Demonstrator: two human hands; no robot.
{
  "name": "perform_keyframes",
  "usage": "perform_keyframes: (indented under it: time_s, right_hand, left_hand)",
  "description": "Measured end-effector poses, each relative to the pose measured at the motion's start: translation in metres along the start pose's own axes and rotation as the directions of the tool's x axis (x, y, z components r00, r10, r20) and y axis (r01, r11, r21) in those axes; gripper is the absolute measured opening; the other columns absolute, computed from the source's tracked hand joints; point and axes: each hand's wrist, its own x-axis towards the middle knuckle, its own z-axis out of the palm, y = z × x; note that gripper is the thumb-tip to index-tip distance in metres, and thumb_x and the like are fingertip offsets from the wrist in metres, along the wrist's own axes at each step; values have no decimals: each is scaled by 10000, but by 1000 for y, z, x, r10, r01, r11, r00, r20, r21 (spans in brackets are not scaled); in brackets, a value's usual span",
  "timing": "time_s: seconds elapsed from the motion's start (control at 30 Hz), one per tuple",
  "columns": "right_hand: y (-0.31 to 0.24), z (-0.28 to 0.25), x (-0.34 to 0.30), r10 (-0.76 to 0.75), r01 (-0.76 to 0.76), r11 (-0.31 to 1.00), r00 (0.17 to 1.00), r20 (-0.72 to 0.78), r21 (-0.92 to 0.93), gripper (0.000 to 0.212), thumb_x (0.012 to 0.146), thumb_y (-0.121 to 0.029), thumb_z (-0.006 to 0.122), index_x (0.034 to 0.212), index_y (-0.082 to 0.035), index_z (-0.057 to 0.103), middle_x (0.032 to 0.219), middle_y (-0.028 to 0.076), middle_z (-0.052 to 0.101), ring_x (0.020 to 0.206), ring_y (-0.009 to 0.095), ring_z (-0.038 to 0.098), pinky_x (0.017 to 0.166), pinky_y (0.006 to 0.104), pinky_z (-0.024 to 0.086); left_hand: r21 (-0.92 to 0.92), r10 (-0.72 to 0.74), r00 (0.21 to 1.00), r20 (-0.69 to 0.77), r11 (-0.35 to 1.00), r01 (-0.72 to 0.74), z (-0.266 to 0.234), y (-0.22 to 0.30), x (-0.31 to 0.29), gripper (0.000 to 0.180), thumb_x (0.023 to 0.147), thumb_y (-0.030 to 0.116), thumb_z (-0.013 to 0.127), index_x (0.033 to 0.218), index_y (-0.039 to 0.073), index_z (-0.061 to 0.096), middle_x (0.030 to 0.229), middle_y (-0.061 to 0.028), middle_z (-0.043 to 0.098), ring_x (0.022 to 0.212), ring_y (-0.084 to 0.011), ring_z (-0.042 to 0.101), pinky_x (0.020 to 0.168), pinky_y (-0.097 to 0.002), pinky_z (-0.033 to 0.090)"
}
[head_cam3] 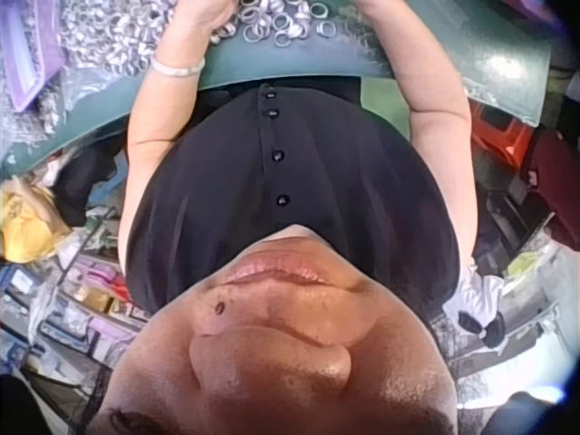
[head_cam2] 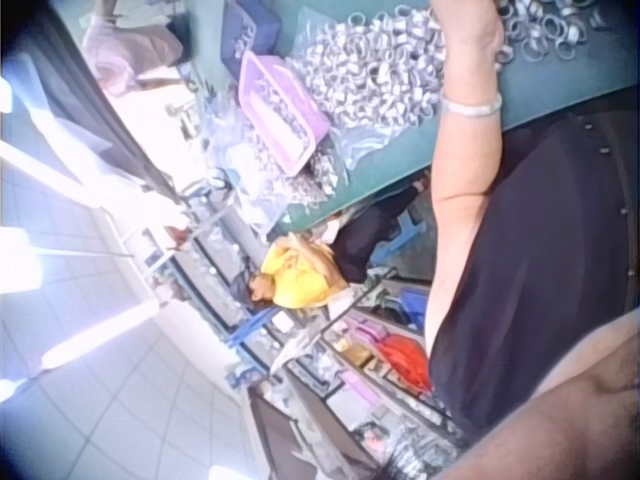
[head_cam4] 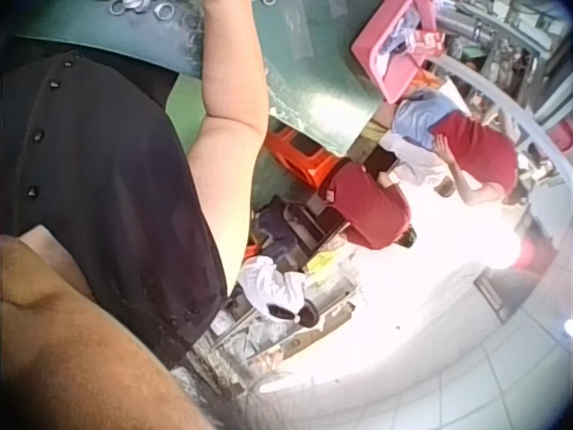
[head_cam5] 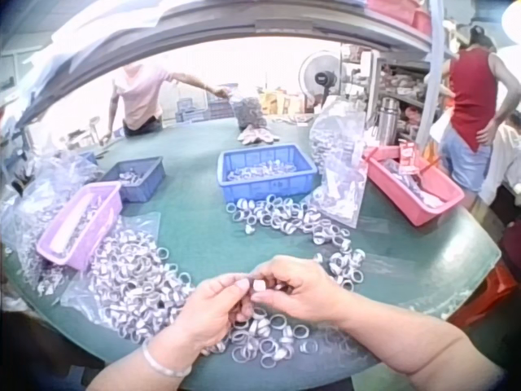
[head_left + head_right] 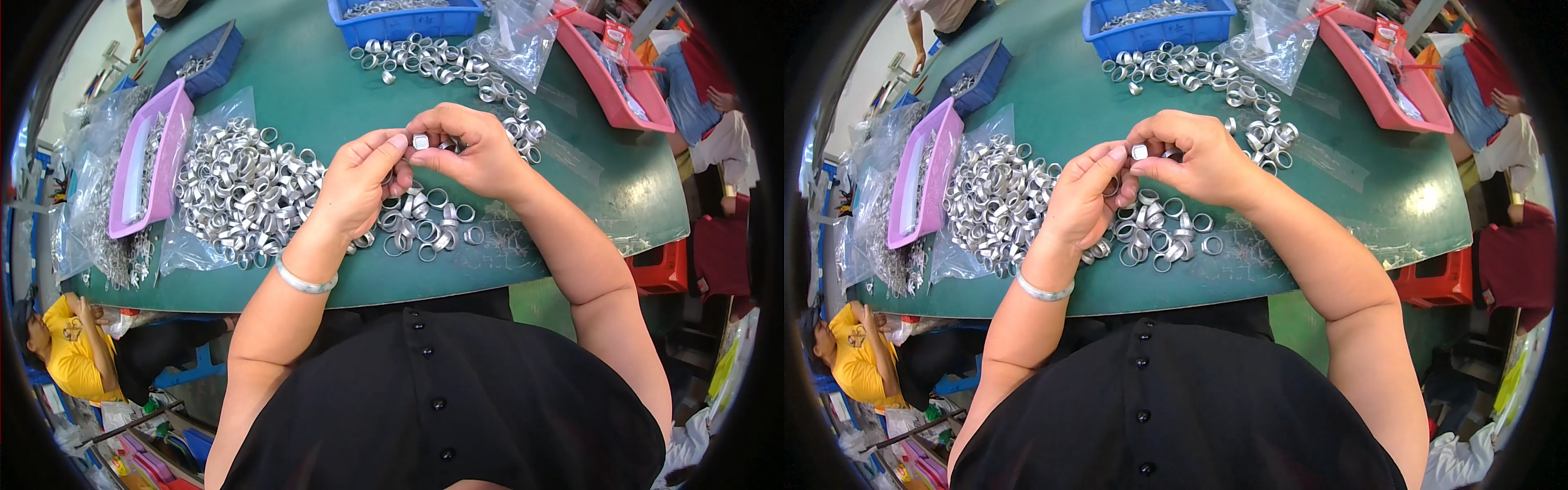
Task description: The person picks up metal rings from the table by hand, rotates and fits them together, and sets them down onto the work surface.
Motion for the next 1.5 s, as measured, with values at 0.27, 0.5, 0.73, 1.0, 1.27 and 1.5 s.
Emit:
perform_keyframes:
  time_s: [0.27, 0.5, 0.73, 1.0, 1.27, 1.5]
  right_hand:
    - [-1, 0, 0, 7, -7, 1000, 1000, -20, -3, 225, 682, -46, 691, 889, -27, 603, 682, 37, 539, 574, 89, 503, 505, 219, 403]
    - [2, 1, -1, -29, 28, 999, 999, -26, -39, 232, 681, -37, 684, 897, -27, 601, 680, 34, 537, 568, 93, 500, 507, 224, 407]
    - [-4, -1, 0, 46, -46, 999, 996, 80, 2, 285, 690, -24, 667, 963, -24, 585, 709, 18, 539, 630, 81, 508, 583, 212, 420]
    - [11, -10, 0, 246, -273, 794, 961, 125, 543, 433, 701, 59, 475, 1131, 3, 473, 957, 60, 509, 909, 105, 487, 786, 224, 405]
    - [9, -8, 2, 317, -316, 702, 941, 116, 638, 365, 749, 35, 537, 1108, -4, 485, 973, 78, 562, 902, 120, 535, 821, 249, 438]
    - [8, -8, 1, 309, -311, 681, 943, 125, 663, 384, 753, 43, 546, 1126, 2, 463, 974, 83, 563, 915, 122, 534, 827, 253, 436]
  left_hand:
    - [-14, -3, 998, 56, 1000, 3, -2, 0, 0, 215, 885, 177, 485, 998, 7, 552, 715, 2, 531, 600, -63, 478, 540, -190, 377]
    - [97, 36, 998, 56, 994, -42, 5, -1, -3, 232, 876, 204, 506, 980, 5, 565, 715, -2, 545, 573, -57, 463, 515, -179, 367]
    - [-23, 35, 999, -36, 999, -36, -4, -2, 1, 217, 857, 188, 524, 954, 3, 581, 718, -29, 573, 509, -57, 437, 450, -182, 345]
    - [-277, -14, 996, 90, 960, 38, -11, 7, 3, 304, 870, 162, 425, 1046, -71, 511, 794, -71, 546, 553, -74, 413, 455, -181, 321]
    - [-318, -2, 994, 107, 948, 36, -14, 6, 2, 350, 866, 183, 415, 1079, -83, 490, 844, -102, 548, 600, -98, 459, 489, -187, 367]
    - [-54, -25, 987, -158, 998, 17, 6, 9, -1, 252, 847, 156, 503, 1030, -15, 522, 832, -59, 556, 618, -86, 486, 508, -188, 393]
